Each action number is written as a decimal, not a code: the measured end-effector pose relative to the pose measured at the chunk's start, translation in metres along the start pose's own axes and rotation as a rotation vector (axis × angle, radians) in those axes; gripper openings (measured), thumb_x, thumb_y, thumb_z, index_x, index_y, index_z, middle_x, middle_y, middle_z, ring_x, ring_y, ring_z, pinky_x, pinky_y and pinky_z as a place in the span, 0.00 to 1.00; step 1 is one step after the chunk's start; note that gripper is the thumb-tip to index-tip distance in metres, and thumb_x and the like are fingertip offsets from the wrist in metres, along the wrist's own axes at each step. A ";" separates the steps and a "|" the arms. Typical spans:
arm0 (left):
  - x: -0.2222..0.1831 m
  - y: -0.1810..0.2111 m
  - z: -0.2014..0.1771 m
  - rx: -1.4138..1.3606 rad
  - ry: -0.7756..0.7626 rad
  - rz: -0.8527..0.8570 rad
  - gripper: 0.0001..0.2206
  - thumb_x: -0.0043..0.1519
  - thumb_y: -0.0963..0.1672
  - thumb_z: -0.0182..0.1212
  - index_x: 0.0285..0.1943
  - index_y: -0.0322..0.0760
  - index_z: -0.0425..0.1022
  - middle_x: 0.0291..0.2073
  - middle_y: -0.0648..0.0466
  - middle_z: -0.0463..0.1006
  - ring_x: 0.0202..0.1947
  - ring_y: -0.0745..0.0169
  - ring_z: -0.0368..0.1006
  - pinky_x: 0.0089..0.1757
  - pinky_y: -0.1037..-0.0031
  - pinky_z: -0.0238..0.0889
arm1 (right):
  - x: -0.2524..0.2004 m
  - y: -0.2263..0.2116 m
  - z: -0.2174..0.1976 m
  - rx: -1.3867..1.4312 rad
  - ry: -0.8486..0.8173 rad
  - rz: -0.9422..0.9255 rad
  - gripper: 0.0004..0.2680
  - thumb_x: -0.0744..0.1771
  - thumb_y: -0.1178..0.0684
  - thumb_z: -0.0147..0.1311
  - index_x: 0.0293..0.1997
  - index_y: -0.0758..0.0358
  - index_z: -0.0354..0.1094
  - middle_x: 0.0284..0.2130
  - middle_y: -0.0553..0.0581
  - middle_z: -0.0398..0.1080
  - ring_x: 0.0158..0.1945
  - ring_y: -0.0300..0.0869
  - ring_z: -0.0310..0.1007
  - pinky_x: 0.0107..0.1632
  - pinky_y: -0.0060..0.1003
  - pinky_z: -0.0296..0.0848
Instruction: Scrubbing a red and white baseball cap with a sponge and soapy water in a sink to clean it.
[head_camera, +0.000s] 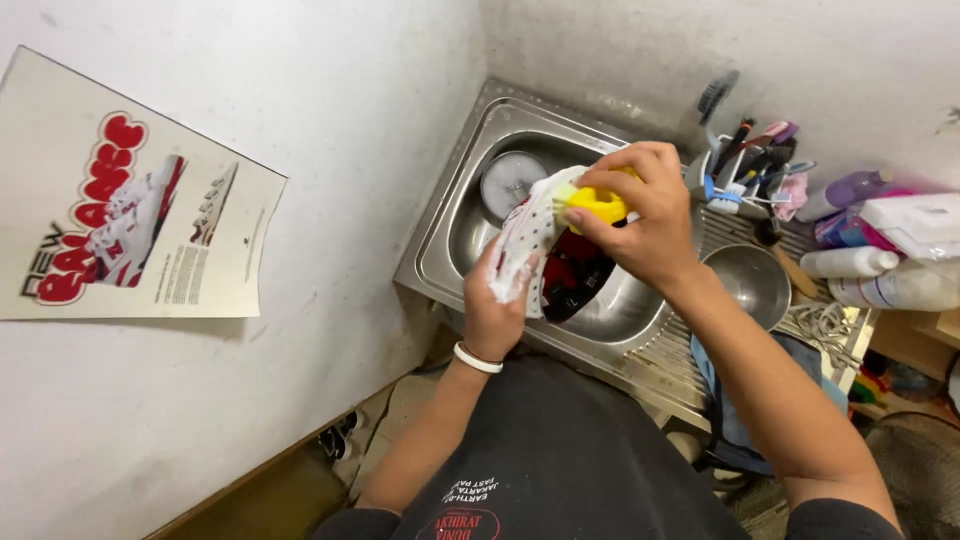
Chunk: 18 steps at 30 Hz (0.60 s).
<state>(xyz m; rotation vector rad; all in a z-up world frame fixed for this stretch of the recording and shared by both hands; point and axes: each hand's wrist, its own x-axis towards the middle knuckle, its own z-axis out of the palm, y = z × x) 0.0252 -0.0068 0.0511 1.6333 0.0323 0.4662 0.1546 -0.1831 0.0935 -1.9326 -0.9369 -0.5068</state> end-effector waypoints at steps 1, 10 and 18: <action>-0.001 0.004 0.004 -0.001 0.002 0.015 0.25 0.63 0.41 0.61 0.69 0.25 0.63 0.56 0.39 0.76 0.56 0.46 0.74 0.58 0.56 0.65 | 0.000 -0.021 0.004 -0.003 0.007 -0.013 0.12 0.66 0.43 0.68 0.46 0.58 0.78 0.44 0.56 0.73 0.53 0.55 0.66 0.58 0.50 0.66; 0.023 0.037 -0.012 -0.468 -0.415 0.101 0.34 0.64 0.40 0.60 0.78 0.27 0.46 0.59 0.39 0.72 0.63 0.56 0.65 0.66 0.53 0.51 | 0.019 -0.029 -0.009 0.053 -0.037 -0.351 0.14 0.60 0.38 0.74 0.36 0.54 0.78 0.39 0.57 0.74 0.48 0.57 0.68 0.55 0.54 0.64; 0.016 0.028 -0.023 -0.639 -0.754 -0.036 0.57 0.47 0.28 0.61 0.79 0.38 0.19 0.77 0.32 0.38 0.75 0.40 0.41 0.68 0.49 0.39 | 0.004 -0.083 -0.008 0.056 -0.085 -0.466 0.13 0.60 0.33 0.69 0.35 0.48 0.79 0.36 0.51 0.73 0.47 0.55 0.69 0.53 0.58 0.64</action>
